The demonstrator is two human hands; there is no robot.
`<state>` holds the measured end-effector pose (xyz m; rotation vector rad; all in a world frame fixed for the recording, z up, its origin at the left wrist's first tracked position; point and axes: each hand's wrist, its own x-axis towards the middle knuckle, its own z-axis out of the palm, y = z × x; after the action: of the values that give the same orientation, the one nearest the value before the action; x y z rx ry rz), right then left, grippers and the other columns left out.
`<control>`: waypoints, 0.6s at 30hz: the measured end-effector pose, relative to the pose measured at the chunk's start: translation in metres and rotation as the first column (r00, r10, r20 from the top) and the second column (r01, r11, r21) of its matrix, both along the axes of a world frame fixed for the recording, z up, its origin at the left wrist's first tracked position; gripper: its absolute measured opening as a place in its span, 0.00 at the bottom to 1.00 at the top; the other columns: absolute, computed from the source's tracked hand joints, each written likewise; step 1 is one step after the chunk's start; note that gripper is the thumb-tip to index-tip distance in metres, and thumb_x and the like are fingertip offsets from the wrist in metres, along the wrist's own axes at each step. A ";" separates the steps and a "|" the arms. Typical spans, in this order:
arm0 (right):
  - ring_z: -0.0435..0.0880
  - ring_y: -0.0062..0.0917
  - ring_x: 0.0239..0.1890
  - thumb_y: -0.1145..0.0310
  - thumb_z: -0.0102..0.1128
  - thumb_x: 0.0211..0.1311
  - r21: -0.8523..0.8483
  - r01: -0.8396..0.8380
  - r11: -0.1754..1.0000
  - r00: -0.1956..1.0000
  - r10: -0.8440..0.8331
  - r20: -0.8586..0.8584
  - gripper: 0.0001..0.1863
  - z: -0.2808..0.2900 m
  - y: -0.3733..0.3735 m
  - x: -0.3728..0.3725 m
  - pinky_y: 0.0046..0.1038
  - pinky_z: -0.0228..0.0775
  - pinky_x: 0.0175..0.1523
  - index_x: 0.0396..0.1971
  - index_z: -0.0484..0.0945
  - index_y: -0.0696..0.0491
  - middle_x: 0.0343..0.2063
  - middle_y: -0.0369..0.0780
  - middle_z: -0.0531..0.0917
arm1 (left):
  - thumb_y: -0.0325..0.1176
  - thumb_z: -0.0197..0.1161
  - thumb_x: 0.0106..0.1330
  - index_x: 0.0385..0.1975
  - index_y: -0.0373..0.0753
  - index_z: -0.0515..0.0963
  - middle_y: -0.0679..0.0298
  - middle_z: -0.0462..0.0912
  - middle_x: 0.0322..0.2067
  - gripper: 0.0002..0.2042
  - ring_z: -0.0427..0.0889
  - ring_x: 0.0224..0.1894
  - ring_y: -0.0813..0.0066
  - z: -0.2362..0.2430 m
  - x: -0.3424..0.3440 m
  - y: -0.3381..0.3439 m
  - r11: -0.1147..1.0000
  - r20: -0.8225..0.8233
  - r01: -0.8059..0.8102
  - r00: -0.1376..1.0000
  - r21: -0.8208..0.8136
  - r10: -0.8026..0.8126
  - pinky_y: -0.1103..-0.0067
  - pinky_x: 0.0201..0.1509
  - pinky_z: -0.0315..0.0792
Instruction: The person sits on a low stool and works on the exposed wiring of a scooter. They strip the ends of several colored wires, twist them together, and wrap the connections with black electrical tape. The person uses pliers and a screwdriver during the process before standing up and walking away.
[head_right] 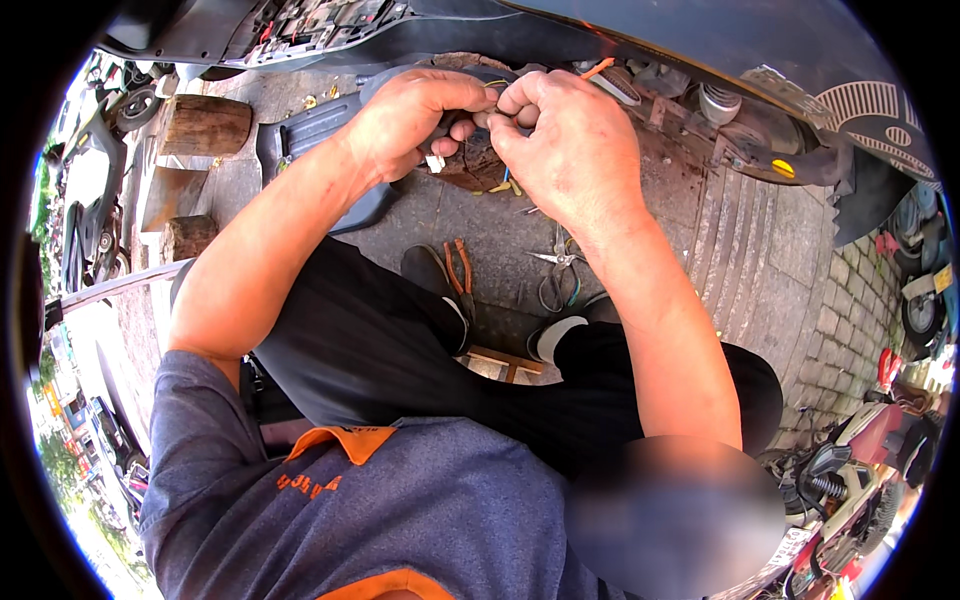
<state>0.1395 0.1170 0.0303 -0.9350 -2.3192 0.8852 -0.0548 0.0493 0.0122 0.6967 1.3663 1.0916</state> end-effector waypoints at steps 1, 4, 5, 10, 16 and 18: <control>0.90 0.33 0.37 0.66 0.75 0.61 0.004 0.001 1.000 1.000 -0.001 -0.006 0.09 -0.001 -0.001 0.001 0.35 0.83 0.47 0.38 0.88 0.52 0.33 0.38 0.88 | 0.34 0.69 0.74 0.42 0.35 0.88 0.71 0.80 0.30 0.09 0.74 0.30 0.85 0.002 0.001 -0.001 1.000 0.017 -0.024 1.000 -0.016 0.024 0.83 0.28 0.63; 0.90 0.33 0.38 0.66 0.75 0.63 0.070 -0.005 0.998 0.996 -0.001 0.084 0.08 0.001 -0.008 -0.001 0.36 0.84 0.47 0.39 0.89 0.51 0.35 0.37 0.88 | 0.33 0.69 0.73 0.43 0.34 0.88 0.71 0.80 0.30 0.09 0.74 0.30 0.85 0.000 -0.001 -0.002 0.997 0.044 -0.066 0.997 -0.033 0.067 0.84 0.27 0.62; 0.90 0.34 0.38 0.67 0.74 0.63 0.071 -0.013 0.997 0.998 0.009 0.061 0.08 0.000 -0.010 -0.001 0.36 0.84 0.48 0.40 0.89 0.51 0.36 0.37 0.88 | 0.33 0.69 0.72 0.43 0.33 0.89 0.71 0.80 0.30 0.09 0.74 0.30 0.86 -0.001 -0.001 -0.002 0.997 0.050 -0.073 0.996 -0.034 0.075 0.84 0.27 0.62; 0.90 0.31 0.39 0.69 0.71 0.67 0.209 -0.056 0.976 0.989 0.082 -0.120 0.08 -0.020 -0.007 -0.001 0.34 0.83 0.48 0.44 0.89 0.52 0.36 0.37 0.88 | 0.32 0.69 0.72 0.43 0.34 0.89 0.71 0.80 0.30 0.09 0.73 0.30 0.87 0.001 -0.005 -0.001 0.999 0.009 -0.046 0.999 -0.004 0.046 0.84 0.25 0.60; 0.85 0.21 0.37 0.71 0.68 0.71 -0.338 0.032 0.940 0.971 -0.110 -0.214 0.06 -0.027 -0.014 -0.010 0.29 0.81 0.49 0.42 0.85 0.56 0.34 0.35 0.87 | 0.34 0.68 0.73 0.43 0.35 0.89 0.72 0.78 0.30 0.09 0.70 0.29 0.87 0.002 -0.010 -0.003 1.000 -0.121 -0.020 0.992 0.016 0.022 0.85 0.25 0.59; 0.85 0.20 0.37 0.71 0.69 0.70 -0.344 0.041 0.938 0.969 -0.121 -0.215 0.06 -0.028 -0.013 -0.011 0.28 0.80 0.48 0.42 0.85 0.56 0.34 0.35 0.87 | 0.35 0.68 0.73 0.43 0.36 0.89 0.73 0.77 0.29 0.10 0.69 0.28 0.88 0.003 -0.009 -0.004 1.000 -0.153 0.002 0.988 0.016 0.000 0.85 0.25 0.59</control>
<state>0.1281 0.1039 0.0022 -0.9941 -1.9506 1.3107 -0.0642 0.0453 0.0149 0.8063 1.4890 1.0665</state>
